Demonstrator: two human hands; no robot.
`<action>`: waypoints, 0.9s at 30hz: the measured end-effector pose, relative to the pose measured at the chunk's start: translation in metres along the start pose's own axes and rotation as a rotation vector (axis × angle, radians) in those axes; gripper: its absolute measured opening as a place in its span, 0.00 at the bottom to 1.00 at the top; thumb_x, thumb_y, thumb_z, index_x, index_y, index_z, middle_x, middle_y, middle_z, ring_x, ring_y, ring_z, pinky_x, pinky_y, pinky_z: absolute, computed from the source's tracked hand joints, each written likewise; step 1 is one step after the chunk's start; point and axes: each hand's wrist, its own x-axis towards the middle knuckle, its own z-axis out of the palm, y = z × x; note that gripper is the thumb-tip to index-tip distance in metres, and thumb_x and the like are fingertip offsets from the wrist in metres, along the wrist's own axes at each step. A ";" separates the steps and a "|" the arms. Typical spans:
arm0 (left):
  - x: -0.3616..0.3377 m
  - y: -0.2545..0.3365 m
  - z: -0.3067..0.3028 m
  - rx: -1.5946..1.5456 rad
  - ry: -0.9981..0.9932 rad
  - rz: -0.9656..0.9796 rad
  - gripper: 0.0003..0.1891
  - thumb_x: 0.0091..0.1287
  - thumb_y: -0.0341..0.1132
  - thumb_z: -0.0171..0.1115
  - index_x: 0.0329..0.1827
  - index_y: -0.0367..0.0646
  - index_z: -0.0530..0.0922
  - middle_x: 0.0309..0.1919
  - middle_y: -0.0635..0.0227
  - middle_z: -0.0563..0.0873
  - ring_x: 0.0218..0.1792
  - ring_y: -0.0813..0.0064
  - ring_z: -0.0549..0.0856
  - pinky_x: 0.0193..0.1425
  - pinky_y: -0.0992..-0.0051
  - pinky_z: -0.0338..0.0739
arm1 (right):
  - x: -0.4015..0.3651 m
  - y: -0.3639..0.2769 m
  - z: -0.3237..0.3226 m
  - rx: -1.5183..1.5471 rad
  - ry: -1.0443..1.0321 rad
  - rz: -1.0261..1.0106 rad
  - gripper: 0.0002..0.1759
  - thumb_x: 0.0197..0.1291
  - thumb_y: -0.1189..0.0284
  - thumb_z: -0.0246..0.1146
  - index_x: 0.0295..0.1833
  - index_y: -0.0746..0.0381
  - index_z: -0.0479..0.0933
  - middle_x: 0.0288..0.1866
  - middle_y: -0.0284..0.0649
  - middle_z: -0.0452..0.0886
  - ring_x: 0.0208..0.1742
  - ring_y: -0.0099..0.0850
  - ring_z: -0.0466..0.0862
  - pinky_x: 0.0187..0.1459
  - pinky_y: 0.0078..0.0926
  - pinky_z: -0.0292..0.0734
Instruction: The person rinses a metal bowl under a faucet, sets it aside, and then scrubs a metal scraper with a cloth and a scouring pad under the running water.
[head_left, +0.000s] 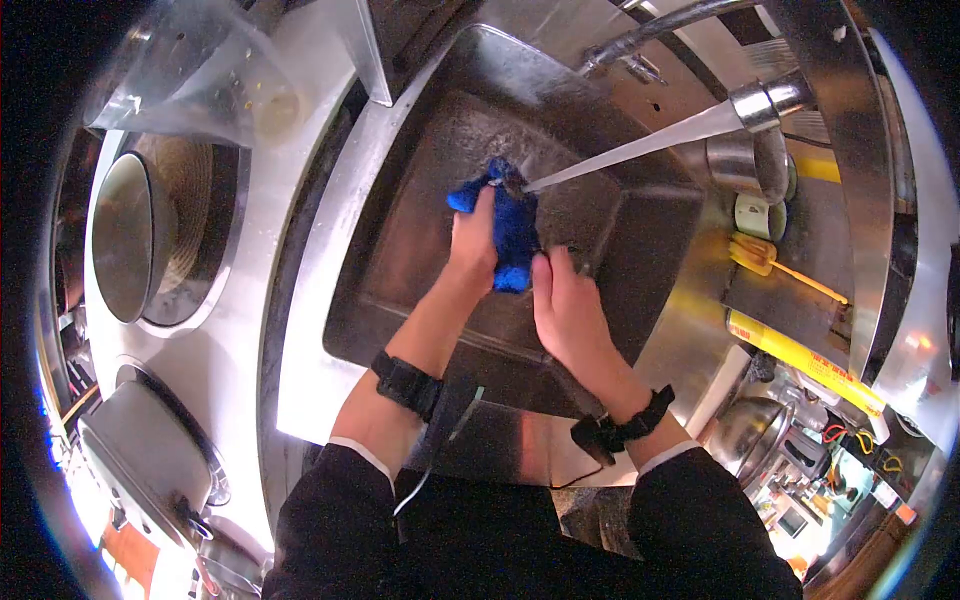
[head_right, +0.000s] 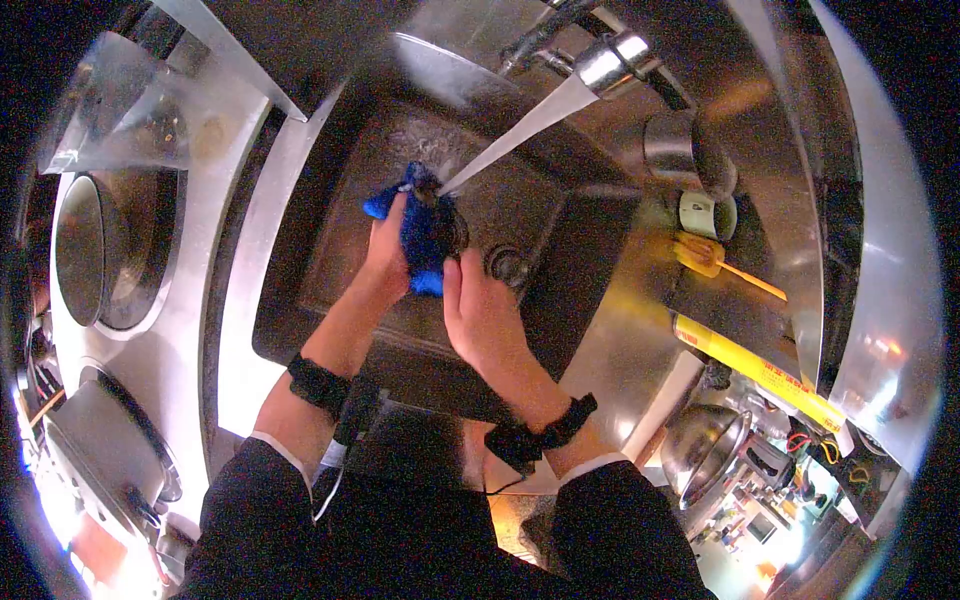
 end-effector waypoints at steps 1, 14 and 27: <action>0.004 -0.007 -0.003 0.001 0.005 0.000 0.20 0.65 0.48 0.56 0.48 0.40 0.76 0.36 0.66 0.83 0.35 0.72 0.83 0.39 0.70 0.78 | 0.008 0.002 0.002 -0.075 0.042 -0.014 0.10 0.67 0.68 0.49 0.45 0.64 0.68 0.25 0.63 0.75 0.31 0.61 0.77 0.31 0.54 0.68; 0.005 -0.011 -0.005 -0.061 0.136 -0.153 0.17 0.64 0.46 0.58 0.46 0.42 0.76 0.34 0.64 0.83 0.34 0.66 0.84 0.41 0.65 0.80 | 0.009 0.009 0.009 -0.080 -0.041 0.045 0.14 0.69 0.63 0.45 0.43 0.65 0.67 0.25 0.60 0.76 0.31 0.61 0.77 0.32 0.58 0.70; 0.004 -0.014 -0.007 -0.062 0.066 -0.111 0.21 0.63 0.48 0.58 0.46 0.37 0.76 0.34 0.62 0.83 0.32 0.67 0.84 0.39 0.65 0.80 | 0.025 -0.006 0.008 -0.001 -0.047 0.101 0.17 0.70 0.61 0.45 0.41 0.66 0.67 0.30 0.64 0.76 0.38 0.63 0.76 0.37 0.56 0.69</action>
